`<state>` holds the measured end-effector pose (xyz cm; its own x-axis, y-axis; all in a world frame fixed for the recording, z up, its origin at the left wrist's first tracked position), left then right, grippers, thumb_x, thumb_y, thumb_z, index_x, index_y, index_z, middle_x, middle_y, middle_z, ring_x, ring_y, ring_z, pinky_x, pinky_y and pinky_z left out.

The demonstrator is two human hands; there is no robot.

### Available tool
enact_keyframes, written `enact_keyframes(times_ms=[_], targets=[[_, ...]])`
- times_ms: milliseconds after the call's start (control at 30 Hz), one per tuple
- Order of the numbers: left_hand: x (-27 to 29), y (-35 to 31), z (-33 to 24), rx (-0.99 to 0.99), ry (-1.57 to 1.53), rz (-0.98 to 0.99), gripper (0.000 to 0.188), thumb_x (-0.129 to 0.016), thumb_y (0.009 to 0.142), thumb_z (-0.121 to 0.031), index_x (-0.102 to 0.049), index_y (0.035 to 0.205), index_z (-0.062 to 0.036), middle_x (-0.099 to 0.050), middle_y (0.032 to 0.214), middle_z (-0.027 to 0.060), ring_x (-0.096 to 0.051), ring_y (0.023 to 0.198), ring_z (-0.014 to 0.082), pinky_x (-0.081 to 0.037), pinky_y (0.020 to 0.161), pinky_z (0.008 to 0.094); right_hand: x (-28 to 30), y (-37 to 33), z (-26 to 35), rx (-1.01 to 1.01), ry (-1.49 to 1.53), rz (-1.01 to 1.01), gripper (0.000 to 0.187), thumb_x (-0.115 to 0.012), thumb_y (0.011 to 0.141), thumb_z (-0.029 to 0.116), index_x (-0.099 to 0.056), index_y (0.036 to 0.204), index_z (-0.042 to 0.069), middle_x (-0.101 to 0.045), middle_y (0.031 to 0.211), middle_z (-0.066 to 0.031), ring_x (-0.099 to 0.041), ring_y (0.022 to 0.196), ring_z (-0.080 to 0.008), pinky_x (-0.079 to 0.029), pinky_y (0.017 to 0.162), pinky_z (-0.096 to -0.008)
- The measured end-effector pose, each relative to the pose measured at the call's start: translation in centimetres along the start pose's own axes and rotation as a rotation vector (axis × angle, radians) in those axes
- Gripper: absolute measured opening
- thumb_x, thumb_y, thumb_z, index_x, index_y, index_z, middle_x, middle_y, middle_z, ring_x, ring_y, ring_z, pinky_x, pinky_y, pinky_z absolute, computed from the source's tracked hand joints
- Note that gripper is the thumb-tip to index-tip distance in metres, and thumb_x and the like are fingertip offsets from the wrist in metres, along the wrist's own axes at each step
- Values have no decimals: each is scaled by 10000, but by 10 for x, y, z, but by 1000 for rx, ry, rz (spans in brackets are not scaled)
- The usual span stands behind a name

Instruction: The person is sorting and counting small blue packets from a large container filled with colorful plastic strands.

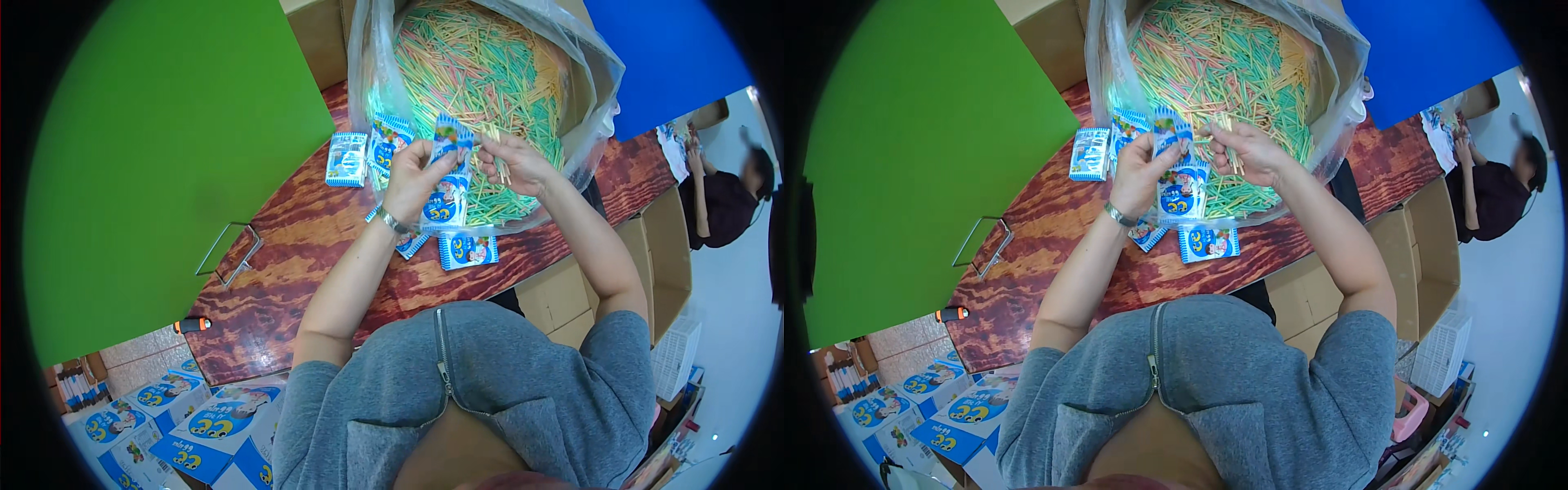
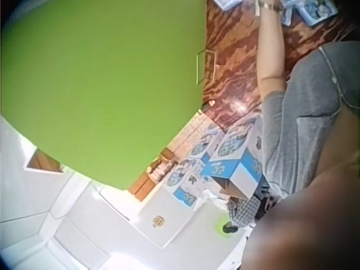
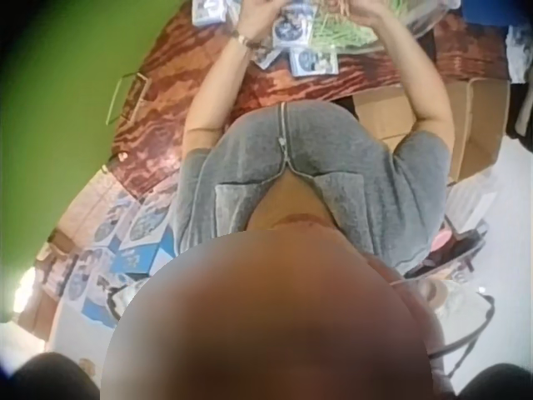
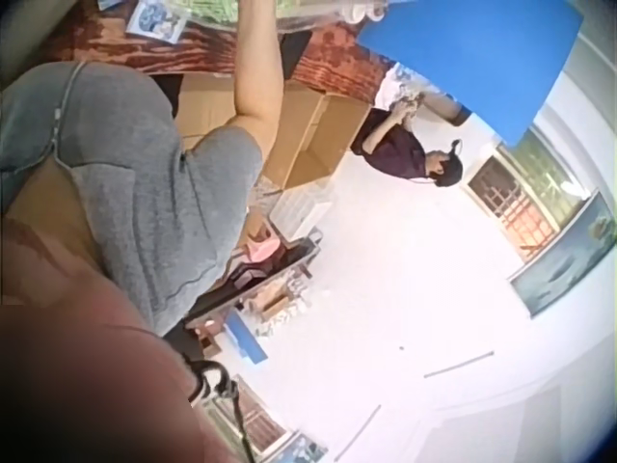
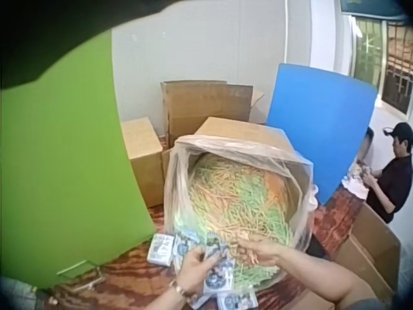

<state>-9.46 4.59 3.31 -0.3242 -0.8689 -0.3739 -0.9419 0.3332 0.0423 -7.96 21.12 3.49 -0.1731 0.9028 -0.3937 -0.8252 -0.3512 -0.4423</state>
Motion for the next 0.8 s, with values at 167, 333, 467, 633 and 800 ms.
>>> enact_keyframes(times_ms=[167, 333, 467, 633, 800], targets=[[22, -28, 16, -103, 343, -96, 158, -763, 829, -70, -614, 852, -23, -657, 820, -1, -565, 715, 35, -457, 630, 201, -28, -7, 30, 223, 37, -121, 212, -497, 1018, 335, -511, 1089, 136, -529, 773, 16, -576, 724, -120, -508, 661, -299], [33, -44, -3, -299, 520, -244, 227, -800, 789, -99, -586, 821, -31, -635, 758, 12, -555, 652, 54, -446, 570, 224, -65, -26, 67, 399, -237, -83, 250, -464, 1033, 333, -467, 1122, 98, -469, 736, 15, -514, 646, -95, -433, 563, -244], [36, -50, -16, -318, 558, -279, 204, -786, 794, -101, -608, 847, -17, -638, 759, 54, -594, 641, 110, -450, 551, 254, -76, -27, 76, 395, -508, -52, 242, -459, 1037, 331, -475, 1057, 90, -426, 704, 17, -401, 548, -71, -332, 475, -222], [28, -52, -33, -446, 579, -269, 160, -767, 804, -67, -632, 869, -12, -648, 772, 54, -618, 678, 106, -467, 578, 245, -83, -24, 83, 523, -78, -159, 242, -464, 1035, 328, -489, 1010, 88, -419, 691, 21, -385, 533, -72, -328, 472, -226], [42, -47, -3, -192, 206, -255, 188, -793, 779, -73, -610, 791, -29, -634, 770, 42, -597, 689, 109, -459, 619, 262, -86, -19, 66, 390, -533, -20, 240, -486, 1026, 337, -501, 1044, 98, -454, 718, 17, -456, 582, -68, -367, 522, -216]])
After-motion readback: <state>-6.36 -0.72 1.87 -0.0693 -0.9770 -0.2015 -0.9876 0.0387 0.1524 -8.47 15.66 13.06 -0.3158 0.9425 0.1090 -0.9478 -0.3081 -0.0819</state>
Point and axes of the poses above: each hand's wrist, its own y-axis towards the middle knuckle, its own x-axis out of the back of the hand, z = x × y, the point moved 7 cm from there along y, towards the middle knuckle
